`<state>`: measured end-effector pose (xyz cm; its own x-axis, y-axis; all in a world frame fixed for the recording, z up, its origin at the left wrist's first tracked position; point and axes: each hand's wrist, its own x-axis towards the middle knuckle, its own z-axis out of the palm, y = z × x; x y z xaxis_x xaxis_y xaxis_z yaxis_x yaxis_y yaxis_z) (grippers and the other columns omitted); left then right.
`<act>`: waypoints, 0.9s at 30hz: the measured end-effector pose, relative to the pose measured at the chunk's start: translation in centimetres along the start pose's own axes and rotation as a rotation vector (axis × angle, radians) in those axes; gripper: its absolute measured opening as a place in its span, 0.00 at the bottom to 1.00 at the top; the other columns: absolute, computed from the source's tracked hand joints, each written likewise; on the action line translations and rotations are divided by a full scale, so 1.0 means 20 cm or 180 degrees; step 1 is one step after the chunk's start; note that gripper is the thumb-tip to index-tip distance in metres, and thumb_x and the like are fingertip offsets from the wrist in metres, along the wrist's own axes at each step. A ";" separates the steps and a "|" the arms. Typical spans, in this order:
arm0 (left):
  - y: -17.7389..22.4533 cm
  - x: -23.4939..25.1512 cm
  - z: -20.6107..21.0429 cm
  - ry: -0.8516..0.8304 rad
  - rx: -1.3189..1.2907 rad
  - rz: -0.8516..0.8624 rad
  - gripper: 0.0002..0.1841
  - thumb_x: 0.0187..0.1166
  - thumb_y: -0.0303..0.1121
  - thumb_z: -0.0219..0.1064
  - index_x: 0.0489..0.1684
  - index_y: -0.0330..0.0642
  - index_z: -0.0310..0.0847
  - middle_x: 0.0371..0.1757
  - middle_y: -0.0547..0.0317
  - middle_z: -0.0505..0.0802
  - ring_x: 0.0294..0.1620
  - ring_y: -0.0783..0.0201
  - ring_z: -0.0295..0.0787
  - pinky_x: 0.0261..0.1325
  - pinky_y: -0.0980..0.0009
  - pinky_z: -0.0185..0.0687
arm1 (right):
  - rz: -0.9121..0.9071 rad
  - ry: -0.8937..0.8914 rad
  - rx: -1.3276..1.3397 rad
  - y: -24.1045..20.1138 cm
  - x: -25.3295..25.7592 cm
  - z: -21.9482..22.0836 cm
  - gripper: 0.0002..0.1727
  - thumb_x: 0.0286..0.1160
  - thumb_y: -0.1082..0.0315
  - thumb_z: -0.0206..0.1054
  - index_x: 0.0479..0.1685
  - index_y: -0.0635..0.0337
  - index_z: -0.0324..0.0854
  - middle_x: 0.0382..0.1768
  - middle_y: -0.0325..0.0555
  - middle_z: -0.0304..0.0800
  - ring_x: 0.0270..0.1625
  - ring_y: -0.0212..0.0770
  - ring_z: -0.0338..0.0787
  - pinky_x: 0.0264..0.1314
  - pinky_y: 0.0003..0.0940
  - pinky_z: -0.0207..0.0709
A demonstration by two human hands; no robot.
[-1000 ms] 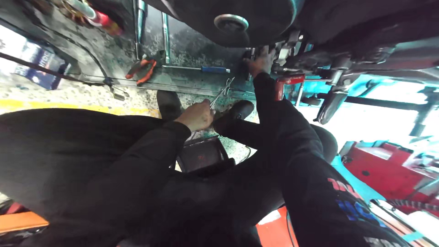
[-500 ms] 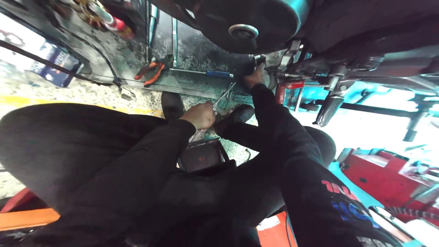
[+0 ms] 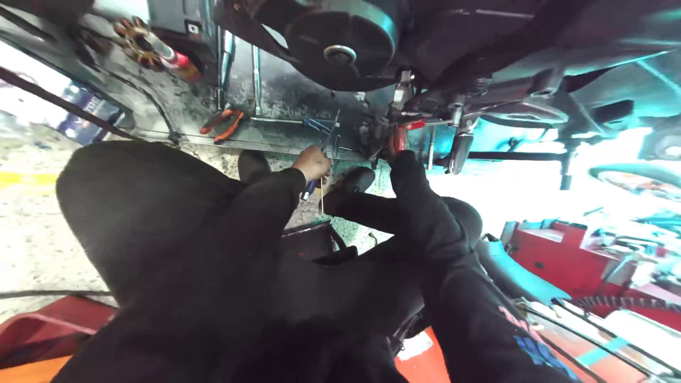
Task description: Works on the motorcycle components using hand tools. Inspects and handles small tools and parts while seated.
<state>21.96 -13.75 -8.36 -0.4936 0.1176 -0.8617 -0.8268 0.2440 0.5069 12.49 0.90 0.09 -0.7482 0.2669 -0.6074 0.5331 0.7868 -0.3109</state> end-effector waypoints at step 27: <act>-0.06 0.06 0.09 0.0160 -0.0998 0.0189 0.22 0.91 0.36 0.56 0.80 0.43 0.62 0.61 0.45 0.91 0.48 0.51 0.96 0.47 0.53 0.94 | 0.0557 -0.0892 0.1921 0.40 0.09 0.38 0.25 0.88 0.48 0.59 0.68 0.60 0.75 0.33 0.49 0.84 0.26 0.45 0.87 0.31 0.44 0.87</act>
<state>22.94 -12.14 -10.03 -0.5496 0.0730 -0.8322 -0.8352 -0.0713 0.5453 18.45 3.44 -9.11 -0.5439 0.1438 -0.8267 0.8243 0.2759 -0.4943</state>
